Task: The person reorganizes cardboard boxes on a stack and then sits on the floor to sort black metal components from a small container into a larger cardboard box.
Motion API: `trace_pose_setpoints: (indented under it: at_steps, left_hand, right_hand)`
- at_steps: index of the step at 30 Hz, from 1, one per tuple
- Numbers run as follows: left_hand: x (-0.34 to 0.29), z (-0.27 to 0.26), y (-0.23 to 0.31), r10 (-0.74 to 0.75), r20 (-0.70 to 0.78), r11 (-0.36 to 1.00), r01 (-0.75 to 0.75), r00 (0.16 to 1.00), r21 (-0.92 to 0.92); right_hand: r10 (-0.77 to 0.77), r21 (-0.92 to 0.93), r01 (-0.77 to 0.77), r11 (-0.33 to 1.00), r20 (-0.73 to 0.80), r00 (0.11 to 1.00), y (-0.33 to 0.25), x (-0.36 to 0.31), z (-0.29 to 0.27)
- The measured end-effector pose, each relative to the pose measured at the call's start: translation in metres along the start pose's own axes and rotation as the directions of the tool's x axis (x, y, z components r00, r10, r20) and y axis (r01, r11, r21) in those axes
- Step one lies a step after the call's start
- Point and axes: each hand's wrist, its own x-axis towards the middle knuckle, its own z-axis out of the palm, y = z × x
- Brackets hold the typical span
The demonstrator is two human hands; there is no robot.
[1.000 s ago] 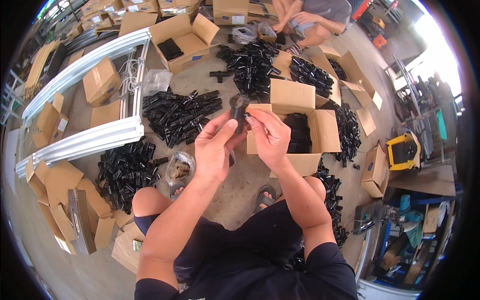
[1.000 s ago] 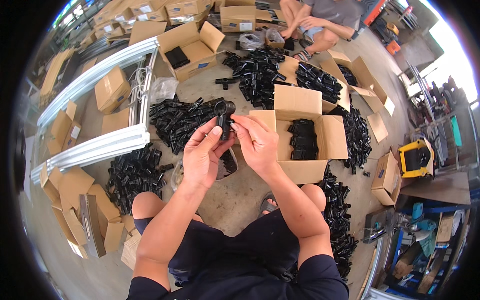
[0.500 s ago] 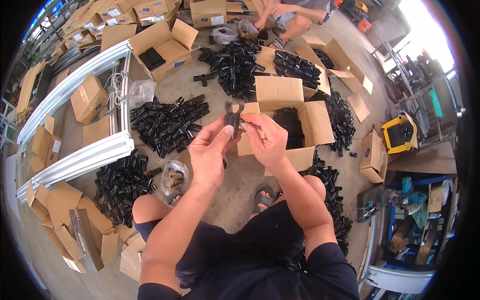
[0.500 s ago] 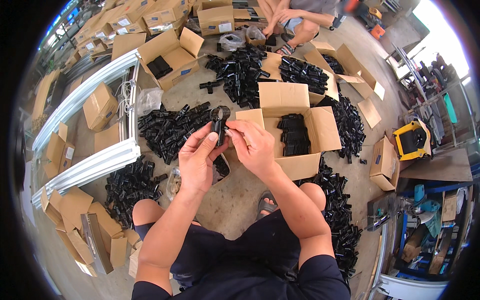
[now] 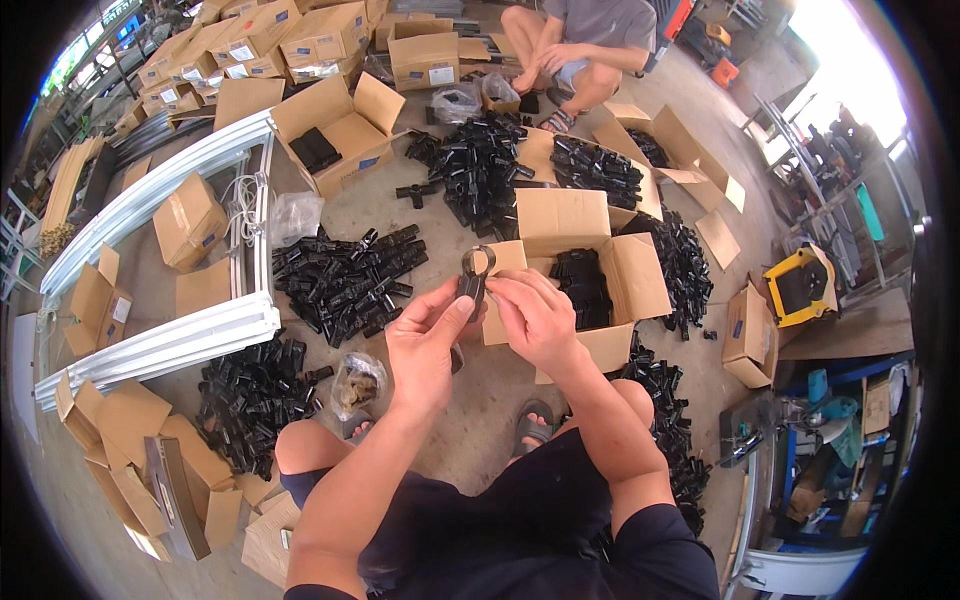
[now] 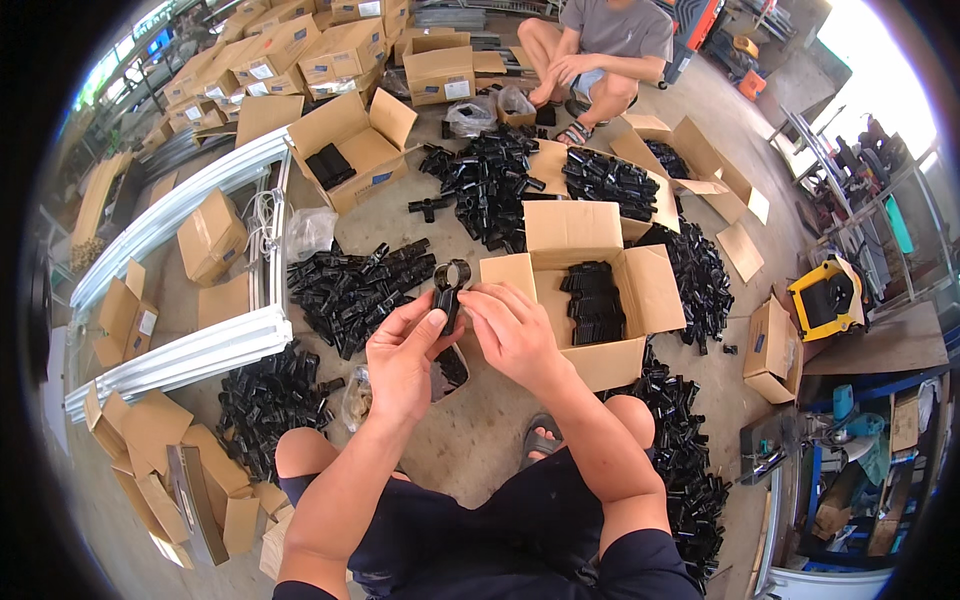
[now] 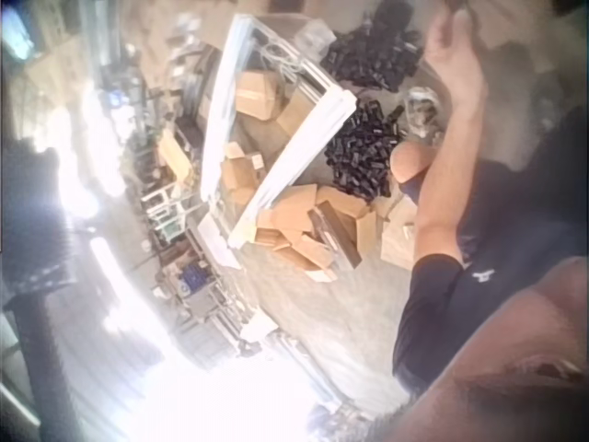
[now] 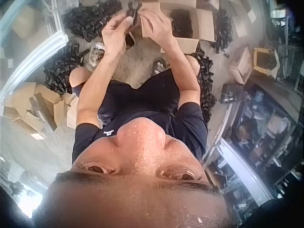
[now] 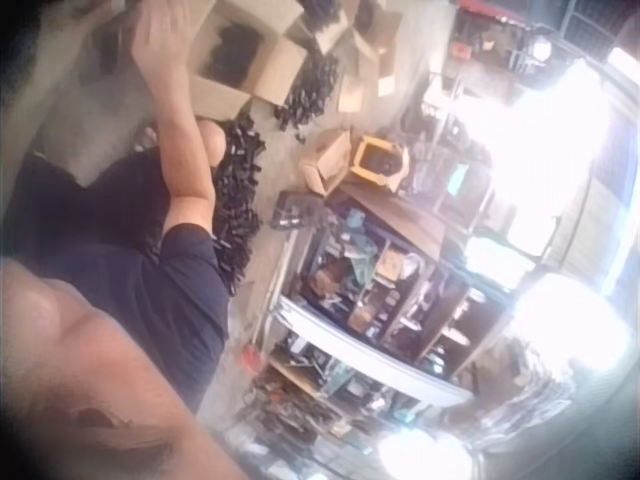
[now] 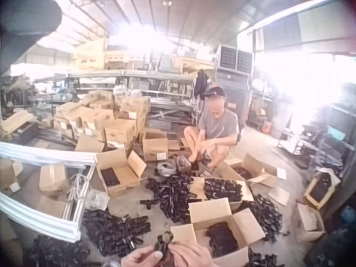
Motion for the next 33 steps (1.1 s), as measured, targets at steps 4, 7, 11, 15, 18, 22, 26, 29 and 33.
trace_pose_setpoints:
  at_steps: [4,7,11,15,18,22,26,29,33]
  left_hand:
    - [-0.001,0.001,0.000,-0.008,-0.014,1.000,0.008,1.000,0.011]
    - [-0.002,-0.001,-0.001,0.000,-0.016,1.000,0.000,1.000,0.017]
    - [-0.004,0.000,-0.008,0.007,-0.005,1.000,-0.007,1.000,0.015]
    - [-0.005,0.000,-0.011,-0.012,-0.014,1.000,0.012,1.000,0.015]
    - [-0.001,0.000,-0.009,-0.012,-0.041,1.000,0.011,0.999,-0.023]
    - [0.001,0.001,-0.005,-0.030,-0.033,1.000,0.030,0.999,-0.006]
    - [-0.002,0.001,-0.007,-0.031,-0.010,0.999,0.031,0.999,0.018]
    - [0.001,0.001,-0.011,-0.033,-0.013,0.999,0.033,0.999,-0.015]
    - [0.008,-0.001,-0.011,-0.011,0.001,1.000,0.011,1.000,-0.022]
  right_hand:
    - [0.007,0.018,-0.007,1.000,-0.007,1.000,0.000,0.002,0.000]
    - [0.033,0.027,-0.032,0.999,-0.028,0.999,-0.004,0.002,0.004]
    - [0.074,-0.062,-0.075,0.995,-0.006,0.997,-0.004,-0.001,0.002]
    - [0.148,-0.142,-0.138,0.980,0.068,0.987,0.002,-0.010,0.003]
    - [0.232,-0.050,-0.229,0.972,0.075,0.970,-0.005,-0.001,0.000]
    - [0.307,0.101,-0.306,0.947,0.007,0.952,-0.008,-0.001,0.007]
    - [0.250,-0.069,-0.244,0.967,0.094,0.964,-0.002,-0.005,0.002]
    - [0.259,-0.090,-0.249,0.964,0.132,0.957,0.003,-0.006,-0.003]
    - [0.332,0.078,-0.335,0.939,0.045,0.942,-0.009,0.006,0.001]
